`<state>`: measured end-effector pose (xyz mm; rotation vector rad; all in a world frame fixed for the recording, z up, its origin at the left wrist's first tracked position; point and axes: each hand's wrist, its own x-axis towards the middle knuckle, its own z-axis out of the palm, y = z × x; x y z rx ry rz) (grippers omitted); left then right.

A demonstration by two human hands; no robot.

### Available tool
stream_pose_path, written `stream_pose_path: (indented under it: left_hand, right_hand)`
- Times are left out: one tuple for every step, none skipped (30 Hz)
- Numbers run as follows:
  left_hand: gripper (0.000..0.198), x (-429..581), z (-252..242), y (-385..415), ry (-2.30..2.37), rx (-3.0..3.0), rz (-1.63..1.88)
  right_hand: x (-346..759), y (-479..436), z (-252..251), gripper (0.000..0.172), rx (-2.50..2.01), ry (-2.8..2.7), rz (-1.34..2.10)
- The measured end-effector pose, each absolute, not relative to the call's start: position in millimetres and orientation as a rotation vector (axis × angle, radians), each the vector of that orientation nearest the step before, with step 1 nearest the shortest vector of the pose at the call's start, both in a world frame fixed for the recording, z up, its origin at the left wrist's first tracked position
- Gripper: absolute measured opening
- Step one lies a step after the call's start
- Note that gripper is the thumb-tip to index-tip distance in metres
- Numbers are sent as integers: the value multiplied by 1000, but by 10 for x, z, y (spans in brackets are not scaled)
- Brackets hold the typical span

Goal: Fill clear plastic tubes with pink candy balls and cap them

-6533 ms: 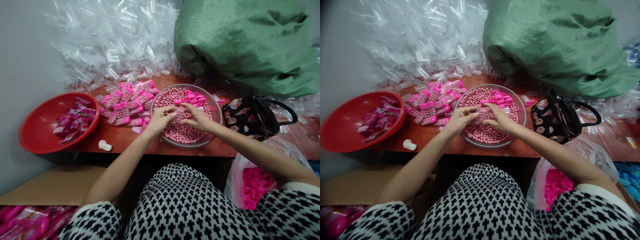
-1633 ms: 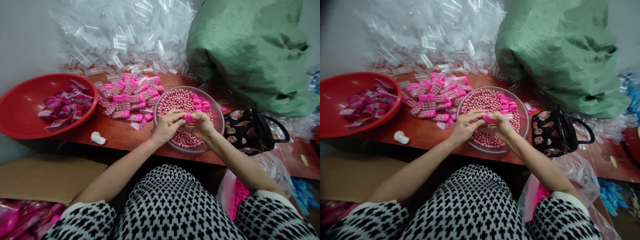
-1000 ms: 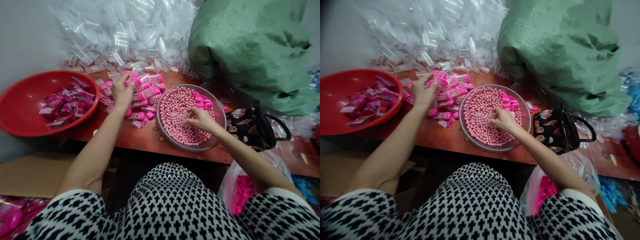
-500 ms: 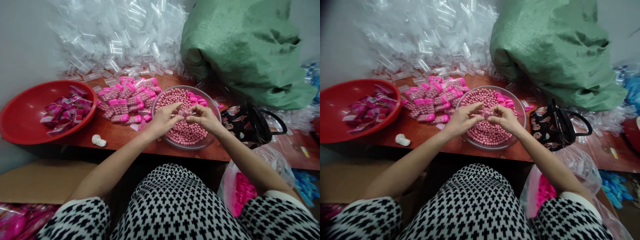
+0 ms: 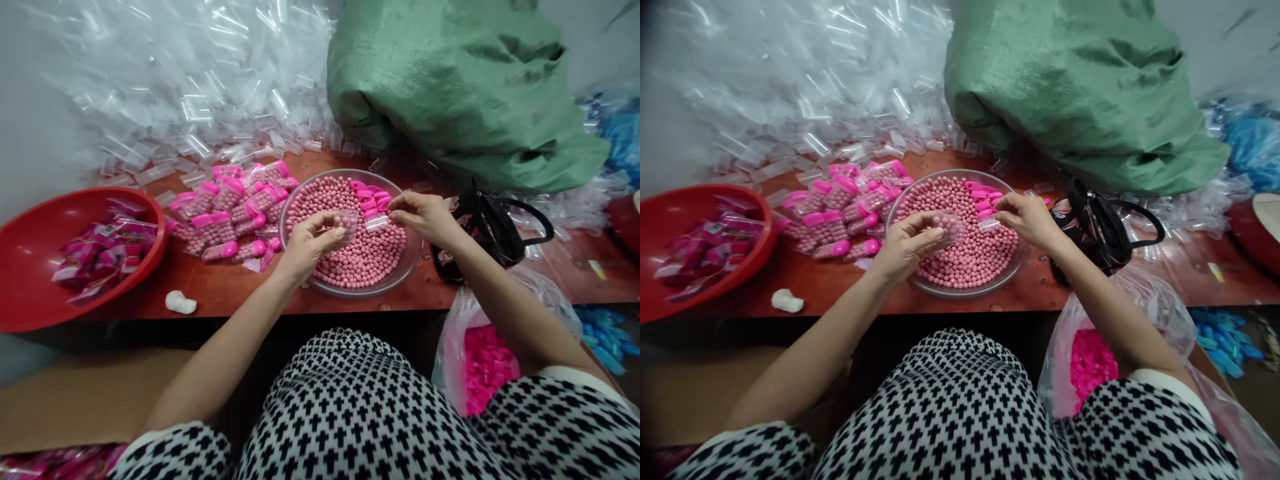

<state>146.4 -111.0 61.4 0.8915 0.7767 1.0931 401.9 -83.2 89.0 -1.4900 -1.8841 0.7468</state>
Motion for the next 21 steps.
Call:
stream_pose_path:
  left_hand:
    - [44,1462,620,-1118,790,882,1104]
    - [44,1463,619,-1123,804,873,1111]
    - [44,1468,614,-1126,815,868,1115]
    - [44,1474,604,-1126,823,866,1120]
    - [45,1482,592,-1126,827,868,1121]
    - [45,1489,580,-1125,827,873,1123]
    - [46,1494,569,-1123,826,880,1127]
    - [46,1498,561,-1122,825,889,1133]
    - [46,1499,554,-1122,825,900,1141]
    - [46,1498,550,-1122,829,911,1150]
    - [46,1494,548,-1123,835,921,1159]
    - [45,1489,546,-1124,841,932,1167]
    - [45,1483,544,-1125,845,941,1172]
    - [44,1477,542,-1126,847,949,1178]
    - [44,1472,540,-1126,847,956,1182]
    - [43,1468,537,-1127,844,964,1187]
    - [42,1465,533,-1128,840,973,1191]
    - [42,1464,530,-1129,837,981,1194]
    - [41,1463,527,-1130,833,988,1198]
    - [40,1463,524,-1132,831,996,1200]
    - [39,1462,520,-1135,831,1003,1202]
  right_hand:
    - [4074,-806,891,13,-1562,-1983,597]
    - [4110,-784,892,12,-1621,-2077,462]
    - [4126,-764,892,14,-1661,-2174,357]
    - [4119,-750,891,16,-1685,-2272,281]
    - [4092,-740,890,18,-1692,-2371,229]
    - [4050,-735,887,20,-1691,-2465,185]
    - [3997,-734,884,23,-1687,-2551,137]
    - [3939,-735,880,25,-1684,-2627,80]
    - [3883,-735,877,27,-1679,-2695,18]
    - [3834,-731,872,28,-1666,-2758,-39]
    - [3795,-723,867,29,-1644,-2815,-81]
    - [3768,-709,861,28,-1625,-2853,-107]
    - [3754,-689,853,28,-1621,-2867,-118]
    - [3751,-664,844,28,-1642,-2850,-121]
    - [3755,-634,832,28,-1688,-2804,-128]
    - [3764,-600,819,28,-1747,-2741,-144]
    - [3774,-563,804,29,-1797,-2681,-166]
    - [3780,-525,786,31,-1823,-2641,-190]
    - [3782,-486,766,32,-1817,-2627,-216]
    - [3777,-448,745,32,-1783,-2638,-239]
    - [3765,-412,722,33,-1729,-2669,-258]
